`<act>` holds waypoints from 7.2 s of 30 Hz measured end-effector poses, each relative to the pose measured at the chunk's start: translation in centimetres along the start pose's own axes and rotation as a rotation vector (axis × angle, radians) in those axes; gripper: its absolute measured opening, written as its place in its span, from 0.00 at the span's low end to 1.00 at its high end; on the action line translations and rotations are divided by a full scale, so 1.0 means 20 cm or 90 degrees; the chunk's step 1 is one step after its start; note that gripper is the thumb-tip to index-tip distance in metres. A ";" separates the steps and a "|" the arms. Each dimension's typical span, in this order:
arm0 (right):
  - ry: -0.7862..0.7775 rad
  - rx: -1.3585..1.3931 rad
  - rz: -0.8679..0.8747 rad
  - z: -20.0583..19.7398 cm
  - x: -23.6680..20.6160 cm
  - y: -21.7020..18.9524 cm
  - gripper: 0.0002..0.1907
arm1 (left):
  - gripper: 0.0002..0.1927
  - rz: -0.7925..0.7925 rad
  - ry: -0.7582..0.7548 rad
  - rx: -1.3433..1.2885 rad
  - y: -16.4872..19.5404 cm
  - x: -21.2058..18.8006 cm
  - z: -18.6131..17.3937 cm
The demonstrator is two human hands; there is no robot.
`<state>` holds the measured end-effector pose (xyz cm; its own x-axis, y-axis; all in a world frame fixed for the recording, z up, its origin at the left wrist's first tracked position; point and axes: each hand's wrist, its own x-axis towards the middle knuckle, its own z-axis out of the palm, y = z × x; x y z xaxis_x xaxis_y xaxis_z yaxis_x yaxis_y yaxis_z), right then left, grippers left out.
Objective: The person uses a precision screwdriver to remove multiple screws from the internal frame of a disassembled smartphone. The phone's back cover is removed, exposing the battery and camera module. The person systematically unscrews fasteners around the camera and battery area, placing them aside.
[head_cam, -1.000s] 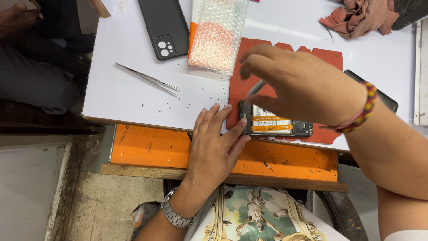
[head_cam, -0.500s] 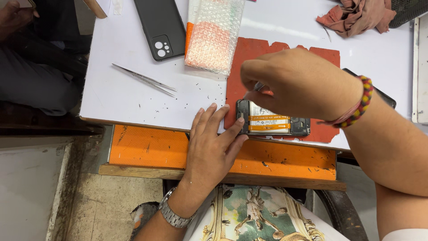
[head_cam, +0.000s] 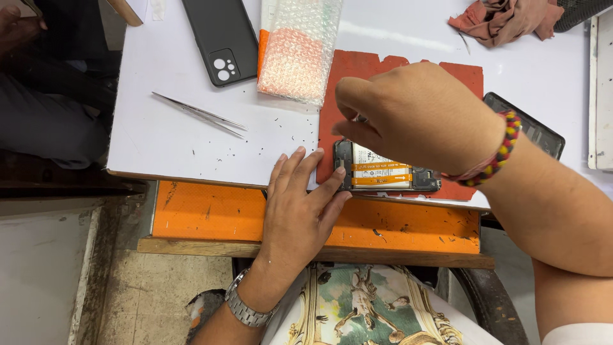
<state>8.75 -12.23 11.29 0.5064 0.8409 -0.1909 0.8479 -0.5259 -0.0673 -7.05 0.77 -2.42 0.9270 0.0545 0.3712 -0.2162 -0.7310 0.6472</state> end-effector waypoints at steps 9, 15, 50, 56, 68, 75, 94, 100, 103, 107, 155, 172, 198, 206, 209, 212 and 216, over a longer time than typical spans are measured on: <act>0.090 0.135 -0.078 0.05 -0.01 0.03 0.15 | 0.18 0.005 0.006 0.007 0.00 -0.01 0.01; 0.210 0.197 -0.139 0.10 -0.07 0.06 0.19 | 0.18 -0.002 0.005 0.009 0.00 0.00 0.02; 0.343 0.138 0.463 0.72 -0.99 0.76 0.10 | 0.20 -0.004 -0.026 0.094 -0.01 -0.05 0.14; 0.473 0.375 0.476 0.72 -1.04 0.78 0.08 | 0.20 -0.006 -0.020 0.086 0.01 -0.05 0.13; 0.253 0.885 0.409 0.79 -0.99 0.15 0.08 | 0.17 0.038 -0.039 -0.223 0.32 -0.10 0.20; 0.212 0.964 0.293 0.90 -0.92 -0.06 0.09 | 0.11 -0.094 -0.095 -0.406 0.32 -0.16 0.24; 0.344 0.549 -0.005 0.71 -0.82 -0.01 0.16 | 0.08 -0.241 -0.231 -0.555 0.23 -0.12 0.20; 0.281 0.397 -0.146 0.59 -0.79 0.07 0.13 | 0.08 -0.331 -0.312 -0.638 0.21 -0.11 0.21; 0.276 0.372 -0.119 0.57 -0.78 0.11 0.12 | 0.10 -0.401 -0.304 -0.708 0.22 -0.12 0.21; 0.317 0.346 0.046 0.56 -0.72 0.25 0.10 | 0.10 -0.266 -0.256 -0.589 0.21 -0.10 0.21; 0.262 0.288 0.064 0.56 -0.61 0.42 0.09 | 0.14 -0.233 -0.350 -0.451 0.20 -0.06 0.22; 0.250 0.957 0.337 0.62 -0.75 0.47 0.10 | 0.14 -0.230 -0.346 -0.456 0.21 -0.07 0.22; 0.163 0.392 0.121 0.53 -0.59 0.44 0.08 | 0.15 -0.245 -0.368 -0.438 0.22 -0.07 0.22; 0.174 0.344 0.162 0.52 -0.55 0.40 0.11 | 0.15 -0.233 -0.353 -0.430 0.21 -0.07 0.22; 0.186 0.321 0.158 0.52 -0.55 0.40 0.11 | 0.15 -0.230 -0.351 -0.434 0.20 -0.07 0.23; 0.204 0.288 0.134 0.51 -0.56 0.40 0.11 | 0.15 -0.243 -0.357 -0.441 0.20 -0.07 0.23; 0.207 0.310 0.131 0.50 -0.59 0.39 0.12 | 0.15 -0.229 -0.346 -0.441 0.20 -0.07 0.23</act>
<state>7.91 -27.49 3.25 0.7383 0.6722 0.0554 0.5982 -0.6147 -0.5140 -7.75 -5.40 -3.39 0.9516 -0.2531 -0.1745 0.1375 -0.1572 0.9779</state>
